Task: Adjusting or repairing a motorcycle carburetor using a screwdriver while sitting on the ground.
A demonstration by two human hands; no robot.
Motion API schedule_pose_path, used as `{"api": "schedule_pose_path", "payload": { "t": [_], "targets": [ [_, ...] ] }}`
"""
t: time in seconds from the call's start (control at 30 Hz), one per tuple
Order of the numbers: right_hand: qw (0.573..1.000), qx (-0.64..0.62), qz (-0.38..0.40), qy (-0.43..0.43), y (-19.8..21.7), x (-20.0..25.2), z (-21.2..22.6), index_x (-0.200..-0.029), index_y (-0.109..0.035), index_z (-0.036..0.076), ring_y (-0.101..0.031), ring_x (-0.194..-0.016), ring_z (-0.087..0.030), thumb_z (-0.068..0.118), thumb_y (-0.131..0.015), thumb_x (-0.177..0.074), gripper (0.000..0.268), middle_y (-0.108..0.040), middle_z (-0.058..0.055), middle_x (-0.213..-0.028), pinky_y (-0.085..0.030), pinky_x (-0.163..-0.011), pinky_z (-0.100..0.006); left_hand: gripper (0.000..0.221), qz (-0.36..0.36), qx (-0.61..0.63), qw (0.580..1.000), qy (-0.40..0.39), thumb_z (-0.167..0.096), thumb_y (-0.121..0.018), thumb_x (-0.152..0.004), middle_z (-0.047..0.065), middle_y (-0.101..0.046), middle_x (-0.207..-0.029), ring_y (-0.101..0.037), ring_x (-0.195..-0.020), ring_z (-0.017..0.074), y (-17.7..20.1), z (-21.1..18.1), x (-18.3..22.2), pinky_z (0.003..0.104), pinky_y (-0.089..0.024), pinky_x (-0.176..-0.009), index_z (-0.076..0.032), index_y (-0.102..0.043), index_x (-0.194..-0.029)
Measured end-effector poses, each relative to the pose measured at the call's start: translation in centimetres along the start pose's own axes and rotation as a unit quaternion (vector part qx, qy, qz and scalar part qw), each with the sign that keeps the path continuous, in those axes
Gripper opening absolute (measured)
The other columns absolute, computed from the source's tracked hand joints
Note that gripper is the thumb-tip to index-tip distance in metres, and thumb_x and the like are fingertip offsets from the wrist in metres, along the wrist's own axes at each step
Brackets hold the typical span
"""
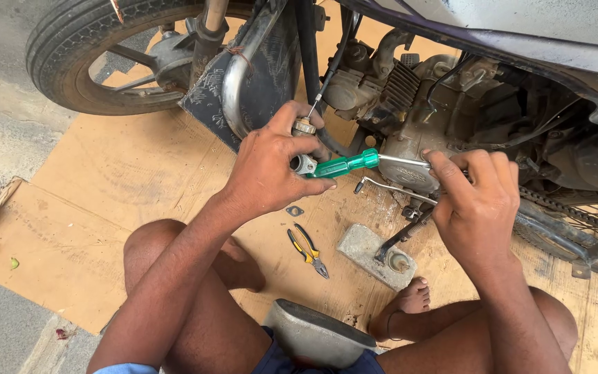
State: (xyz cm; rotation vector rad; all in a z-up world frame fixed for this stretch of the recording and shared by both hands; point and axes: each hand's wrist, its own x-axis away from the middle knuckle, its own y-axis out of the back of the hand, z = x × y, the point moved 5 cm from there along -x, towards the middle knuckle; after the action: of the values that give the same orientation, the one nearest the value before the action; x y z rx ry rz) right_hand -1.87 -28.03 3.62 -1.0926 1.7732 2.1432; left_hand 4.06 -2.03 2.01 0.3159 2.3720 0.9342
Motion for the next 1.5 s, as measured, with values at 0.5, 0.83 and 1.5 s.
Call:
{"api": "schedule_pose_path", "payload": {
  "t": [0.5, 0.83, 1.5],
  "targets": [
    [0.99, 0.006, 0.055, 0.131, -0.5, -1.8, 0.3, -0.121, -0.076, 0.011, -0.059, -0.101, -0.024, -0.005, -0.073, -0.081, 0.044, -0.068, -0.001, -0.107, -0.041, -0.093, -0.042, 0.031, 0.052, -0.086, 0.993, -0.059, -0.034, -0.091, -0.068, 0.007, -0.053, -0.131, -0.068, -0.103, 0.0284, -0.1, -1.3, -0.3, 0.045, -0.056, -0.077, -0.012, -0.079, -0.086],
    [0.987, -0.083, 0.07, 0.119, -0.9, -2.7, 0.7, -0.109, -0.077, 0.009, -0.059, -0.092, -0.023, -0.007, -0.073, -0.08, 0.034, -0.07, -0.002, -0.098, -0.04, -0.083, -0.039, 0.034, 0.12, -0.051, 0.991, 0.001, -0.038, -0.09, -0.065, 0.004, -0.059, -0.129, -0.071, -0.09, 0.0258, 0.1, -0.9, -1.0, 0.044, -0.055, -0.077, -0.012, -0.081, -0.085],
    [0.989, -0.044, 0.006, 0.139, 0.6, -3.2, 2.0, -0.105, -0.074, 0.001, -0.065, -0.092, -0.025, -0.01, -0.069, -0.072, 0.035, -0.072, -0.007, -0.097, -0.046, -0.083, -0.041, 0.035, 0.132, -0.018, 0.991, 0.0, -0.037, -0.092, -0.056, 0.003, -0.066, -0.123, -0.073, -0.081, 0.0243, 0.6, -1.3, -2.0, 0.044, -0.054, -0.077, -0.012, -0.08, -0.077]
  ]
}}
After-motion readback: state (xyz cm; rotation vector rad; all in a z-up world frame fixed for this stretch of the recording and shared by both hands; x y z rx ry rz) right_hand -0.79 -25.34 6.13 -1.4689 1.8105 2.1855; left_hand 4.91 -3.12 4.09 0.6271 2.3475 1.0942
